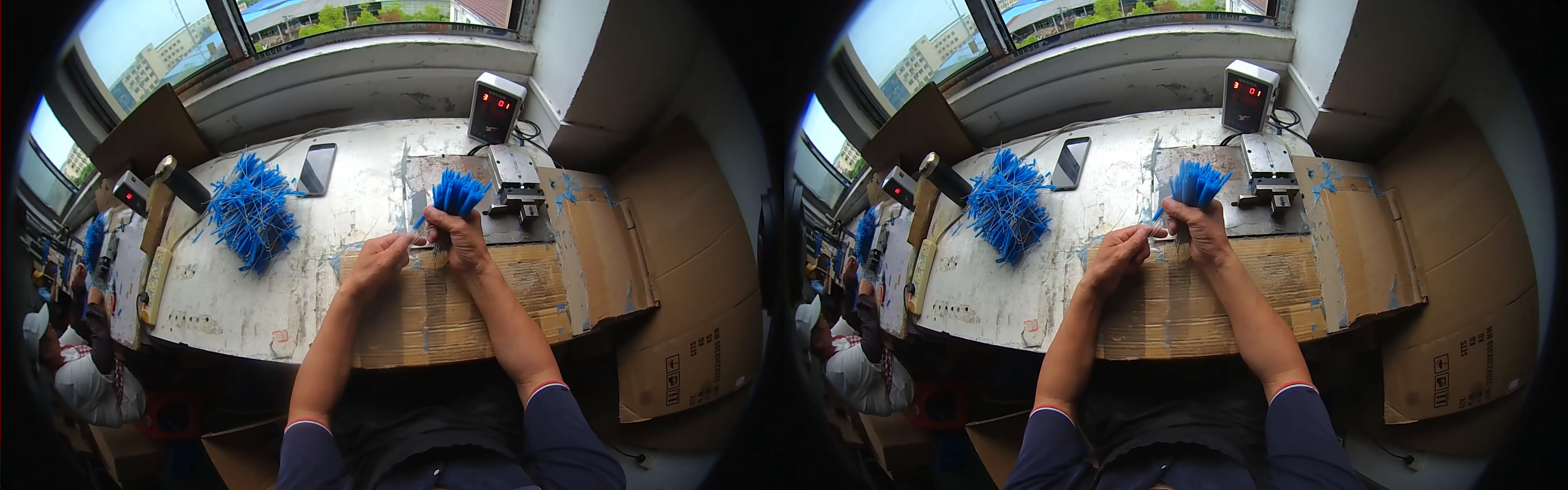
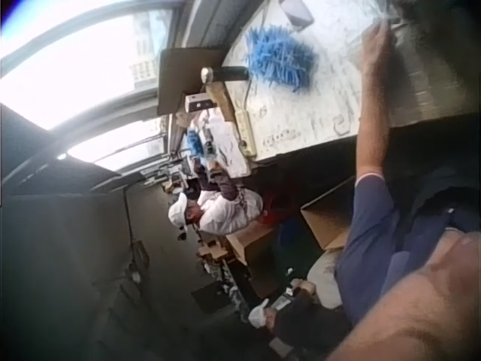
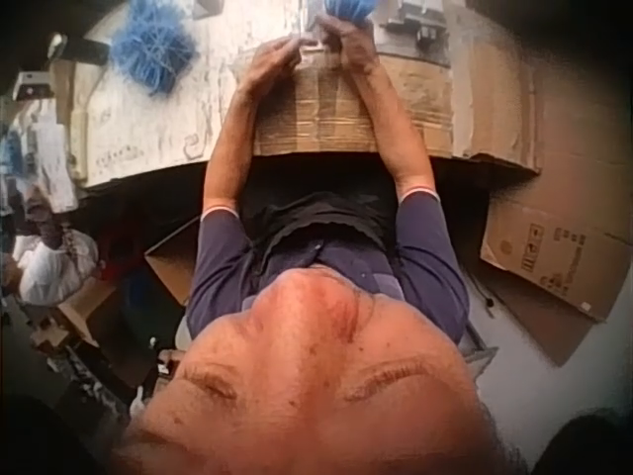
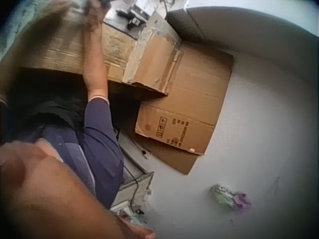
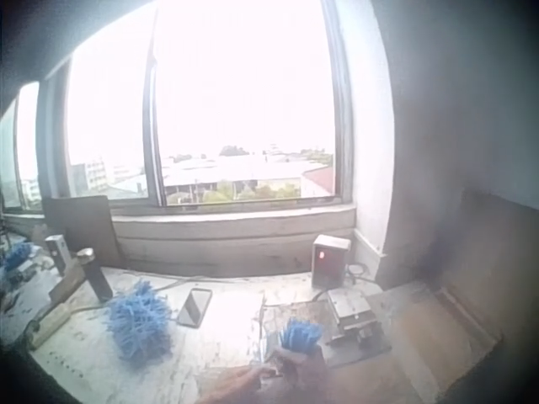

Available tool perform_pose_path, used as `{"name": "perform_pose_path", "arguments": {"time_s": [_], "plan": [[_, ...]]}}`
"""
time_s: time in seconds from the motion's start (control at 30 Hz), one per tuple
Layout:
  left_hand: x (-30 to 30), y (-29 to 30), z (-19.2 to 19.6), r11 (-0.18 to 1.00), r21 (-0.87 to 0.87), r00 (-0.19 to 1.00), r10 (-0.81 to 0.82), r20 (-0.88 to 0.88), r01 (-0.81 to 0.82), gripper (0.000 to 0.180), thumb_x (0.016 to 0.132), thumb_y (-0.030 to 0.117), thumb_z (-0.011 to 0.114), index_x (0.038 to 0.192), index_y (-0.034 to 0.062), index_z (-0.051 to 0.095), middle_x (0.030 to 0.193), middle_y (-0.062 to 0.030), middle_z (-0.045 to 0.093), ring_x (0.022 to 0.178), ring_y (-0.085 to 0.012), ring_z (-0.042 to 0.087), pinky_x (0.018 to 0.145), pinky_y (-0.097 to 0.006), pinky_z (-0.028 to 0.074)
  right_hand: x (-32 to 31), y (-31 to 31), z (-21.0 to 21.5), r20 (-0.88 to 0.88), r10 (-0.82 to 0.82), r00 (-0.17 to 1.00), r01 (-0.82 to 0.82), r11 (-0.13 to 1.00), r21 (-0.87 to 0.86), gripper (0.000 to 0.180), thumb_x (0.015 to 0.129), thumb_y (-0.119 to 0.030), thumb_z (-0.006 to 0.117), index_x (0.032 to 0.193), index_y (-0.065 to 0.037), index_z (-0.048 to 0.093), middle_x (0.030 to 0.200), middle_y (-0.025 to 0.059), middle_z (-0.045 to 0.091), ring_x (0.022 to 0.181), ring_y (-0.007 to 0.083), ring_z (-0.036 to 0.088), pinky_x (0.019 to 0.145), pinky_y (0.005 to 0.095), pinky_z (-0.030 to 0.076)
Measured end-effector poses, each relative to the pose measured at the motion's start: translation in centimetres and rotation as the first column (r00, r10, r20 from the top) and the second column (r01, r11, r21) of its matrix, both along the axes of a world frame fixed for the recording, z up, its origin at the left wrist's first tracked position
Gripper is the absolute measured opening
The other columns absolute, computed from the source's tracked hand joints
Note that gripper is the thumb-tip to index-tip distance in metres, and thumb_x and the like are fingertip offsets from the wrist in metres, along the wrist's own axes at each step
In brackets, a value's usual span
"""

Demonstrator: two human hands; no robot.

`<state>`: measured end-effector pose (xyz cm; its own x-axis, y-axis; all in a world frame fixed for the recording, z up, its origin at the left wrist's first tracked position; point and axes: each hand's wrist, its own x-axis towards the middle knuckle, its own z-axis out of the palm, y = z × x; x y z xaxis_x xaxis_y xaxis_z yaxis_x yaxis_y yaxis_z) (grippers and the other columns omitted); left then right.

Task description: Assembling blue plastic bristle bundles by grouping, securing with a sleeve, and packing into a cardboard box.

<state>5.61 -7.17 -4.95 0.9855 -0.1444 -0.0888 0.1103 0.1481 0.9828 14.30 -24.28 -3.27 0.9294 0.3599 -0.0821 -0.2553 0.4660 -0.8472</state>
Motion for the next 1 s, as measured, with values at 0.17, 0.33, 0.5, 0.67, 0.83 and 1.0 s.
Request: {"name": "perform_pose_path", "arguments": {"time_s": [0.17, 0.33, 0.5, 0.67, 0.83, 1.0], "plan": [[0.3, 0.0, 0.1, 0.977, -0.093, 0.982, 0.189, -0.026, -0.19, 0.041, 0.107, 0.037, 0.052, 0.124, 0.0001, 0.062, 0.067, 0.0068, 0.048, 0.05, -0.0014, 0.033, 0.043, -0.019, 0.026, 3.7, -2.6, -1.2, -0.176, -0.138, 0.975, 0.179, 0.953, 0.244, 0.01, 0.09, -0.004, 0.075, 0.088, -0.003, 0.065, 0.074, 0.005, 0.063, 0.059, 0.0151, 0.059, 0.055, 0.0304, 0.049], [1.0, 0.7, -1.7, 0.921, -0.148, 0.931, 0.364, 0.006, -0.36, 0.038, 0.105, 0.03, 0.06, 0.128, -0.0006, 0.061, 0.084, 0.0035, 0.061, 0.056, -0.0022, 0.046, 0.049, -0.018, 0.037, 3.3, -0.7, -1.9, -0.146, -0.093, 0.985, 0.124, 0.967, 0.223, 0.01, 0.09, -0.005, 0.075, 0.089, -0.003, 0.065, 0.074, 0.0045, 0.062, 0.059, 0.0151, 0.058, 0.055, 0.0307, 0.048], [1.2, -1.1, -2.2, 0.82, 0.323, 0.875, 0.393, 0.281, -0.472, 0.029, 0.105, 0.026, 0.06, 0.116, 0.0029, 0.073, 0.094, -0.0002, 0.07, 0.084, -0.0074, 0.059, 0.081, -0.023, 0.047, 1.7, 0.4, -2.2, -0.054, -0.028, 0.998, 0.035, 0.988, 0.149, 0.009, 0.092, -0.008, 0.073, 0.09, -0.004, 0.066, 0.071, 0.0039, 0.062, 0.059, 0.0155, 0.059, 0.057, 0.0303, 0.049], [0.9, -1.2, -2.0, 0.863, 0.287, 0.903, 0.353, 0.245, -0.416, 0.026, 0.105, 0.024, 0.06, 0.1, 0.0028, 0.074, 0.071, 0.0072, 0.054, 0.066, -0.0039, 0.046, 0.06, -0.022, 0.038, 1.4, 0.5, -2.7, -0.076, -0.008, 0.997, 0.019, 0.989, 0.15, 0.009, 0.093, -0.007, 0.073, 0.096, -0.003, 0.065, 0.074, 0.0044, 0.062, 0.065, 0.016, 0.059, 0.063, 0.0304, 0.049], [1.0, -1.1, -2.4, 0.84, 0.205, 0.856, 0.449, 0.257, -0.502, 0.027, 0.105, 0.023, 0.06, 0.095, 0.0013, 0.072, 0.069, 0.0077, 0.049, 0.063, -0.0037, 0.041, 0.056, -0.023, 0.035, 2.4, -0.3, -2.8, -0.19, -0.013, 0.982, 0.079, 0.937, 0.341, 0.016, 0.091, -0.002, 0.073, 0.104, -0.001, 0.064, 0.08, 0.0052, 0.064, 0.068, 0.0167, 0.06, 0.066, 0.0324, 0.049], [1.2, -1.1, -2.2, 0.854, 0.092, 0.85, 0.487, 0.202, -0.512, 0.028, 0.105, 0.023, 0.059, 0.095, 0.0001, 0.071, 0.069, 0.007, 0.051, 0.063, -0.0039, 0.042, 0.057, -0.023, 0.036, 2.4, -0.3, -3.2, -0.169, -0.043, 0.985, 0.089, 0.958, 0.274, 0.021, 0.09, -0.001, 0.073, 0.109, 0.001, 0.064, 0.081, 0.0064, 0.066, 0.07, 0.019, 0.063, 0.066, 0.0329, 0.053]]}}
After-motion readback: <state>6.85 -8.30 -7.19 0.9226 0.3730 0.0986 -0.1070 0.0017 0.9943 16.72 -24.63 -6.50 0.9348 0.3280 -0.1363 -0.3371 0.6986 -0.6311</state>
